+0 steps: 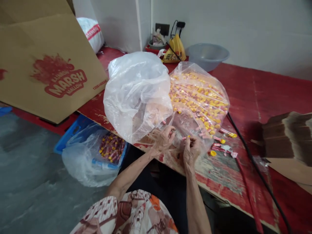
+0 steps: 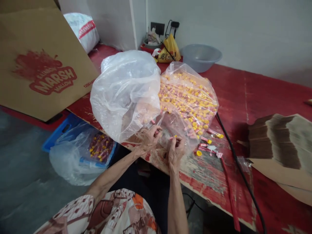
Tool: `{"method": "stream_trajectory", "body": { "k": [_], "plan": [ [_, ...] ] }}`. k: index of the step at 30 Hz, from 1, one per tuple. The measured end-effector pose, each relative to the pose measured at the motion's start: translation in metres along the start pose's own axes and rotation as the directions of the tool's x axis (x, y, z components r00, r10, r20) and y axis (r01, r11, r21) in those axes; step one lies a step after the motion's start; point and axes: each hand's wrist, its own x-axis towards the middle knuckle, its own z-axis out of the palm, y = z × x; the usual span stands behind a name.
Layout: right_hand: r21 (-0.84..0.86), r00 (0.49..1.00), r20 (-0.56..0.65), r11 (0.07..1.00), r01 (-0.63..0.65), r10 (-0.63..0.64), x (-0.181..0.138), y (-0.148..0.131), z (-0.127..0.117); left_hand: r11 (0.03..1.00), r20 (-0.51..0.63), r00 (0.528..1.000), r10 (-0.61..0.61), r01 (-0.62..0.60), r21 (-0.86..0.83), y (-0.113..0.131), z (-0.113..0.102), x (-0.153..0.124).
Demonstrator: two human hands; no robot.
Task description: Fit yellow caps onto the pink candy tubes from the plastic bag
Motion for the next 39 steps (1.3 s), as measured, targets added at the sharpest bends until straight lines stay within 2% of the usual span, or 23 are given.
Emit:
{"method": "stream_trajectory", "body": {
  "k": [2, 4, 7, 9, 12, 15, 17, 19, 23, 27, 29, 32, 33, 36, 39],
  "plan": [
    [-0.012, 0.998, 0.059, 1.000, -0.004, 0.005, -0.003, 0.000, 0.001, 1.000, -0.021, 1.000, -0.002, 0.003, 0.016, -0.004, -0.005, -0.002],
    [-0.032, 0.996, 0.091, 0.999, -0.020, 0.023, -0.005, 0.000, 0.002, 1.000, 0.020, 1.000, -0.007, 0.007, 0.014, -0.007, -0.009, -0.003],
    [-0.036, 0.997, 0.068, 0.998, -0.045, 0.047, -0.005, -0.001, 0.003, 0.994, 0.055, 0.995, -0.085, 0.088, -0.058, -0.011, -0.014, -0.003],
    [-0.044, 0.998, 0.054, 0.999, -0.029, 0.031, -0.004, -0.002, 0.003, 0.988, -0.001, 0.992, -0.124, 0.123, -0.094, -0.013, -0.015, -0.004],
    [-0.071, 0.998, 0.067, 0.997, -0.002, 0.007, -0.003, -0.002, 0.002, 0.998, -0.062, 0.997, -0.052, 0.050, -0.039, -0.017, -0.013, -0.009],
    [-0.089, 0.998, 0.064, 0.996, 0.004, 0.002, -0.003, -0.002, 0.002, 0.994, 0.049, 0.996, 0.077, -0.081, 0.078, -0.016, -0.007, -0.016],
    [-0.096, 0.998, 0.055, 0.995, 0.006, -0.001, -0.004, -0.003, 0.001, 0.983, 0.134, 0.984, 0.120, -0.136, 0.121, -0.012, -0.005, -0.019],
    [-0.106, 0.999, 0.043, 0.994, 0.012, -0.007, -0.005, -0.003, 0.000, 0.978, 0.147, 0.980, 0.135, -0.156, 0.138, -0.007, -0.004, -0.021],
    [-0.099, 0.998, 0.041, 0.994, 0.041, -0.037, -0.006, -0.003, -0.001, 0.971, 0.072, 0.985, 0.157, -0.167, 0.169, -0.003, -0.005, -0.025],
    [-0.078, 0.998, 0.067, 0.997, 0.005, 0.000, -0.008, -0.003, -0.001, 0.973, 0.089, 0.986, 0.138, -0.152, 0.176, -0.006, -0.008, -0.029],
    [-0.077, 0.999, 0.029, 0.997, -0.020, 0.022, -0.009, -0.004, -0.001, 0.974, 0.065, 0.987, 0.144, -0.153, 0.165, -0.008, -0.010, -0.029],
    [-0.100, 0.998, -0.063, 0.995, 0.018, -0.024, -0.009, -0.004, -0.001, 0.974, -0.021, 0.986, 0.168, -0.163, 0.156, -0.010, -0.009, -0.029],
    [-0.099, 0.997, -0.061, 0.995, 0.033, -0.039, -0.009, -0.004, 0.000, 0.973, -0.041, 0.982, 0.183, -0.175, 0.152, -0.011, -0.008, -0.029],
    [-0.068, 0.998, 0.046, 0.997, 0.036, -0.033, -0.008, -0.001, 0.002, 0.973, -0.084, 0.974, 0.212, -0.202, 0.112, -0.012, -0.006, -0.027],
    [-0.033, 0.997, 0.078, 0.999, -0.010, 0.013, -0.007, 0.001, 0.004, 0.992, -0.225, 0.967, 0.117, -0.103, 0.075, -0.019, -0.021, -0.018]
  ]
}}
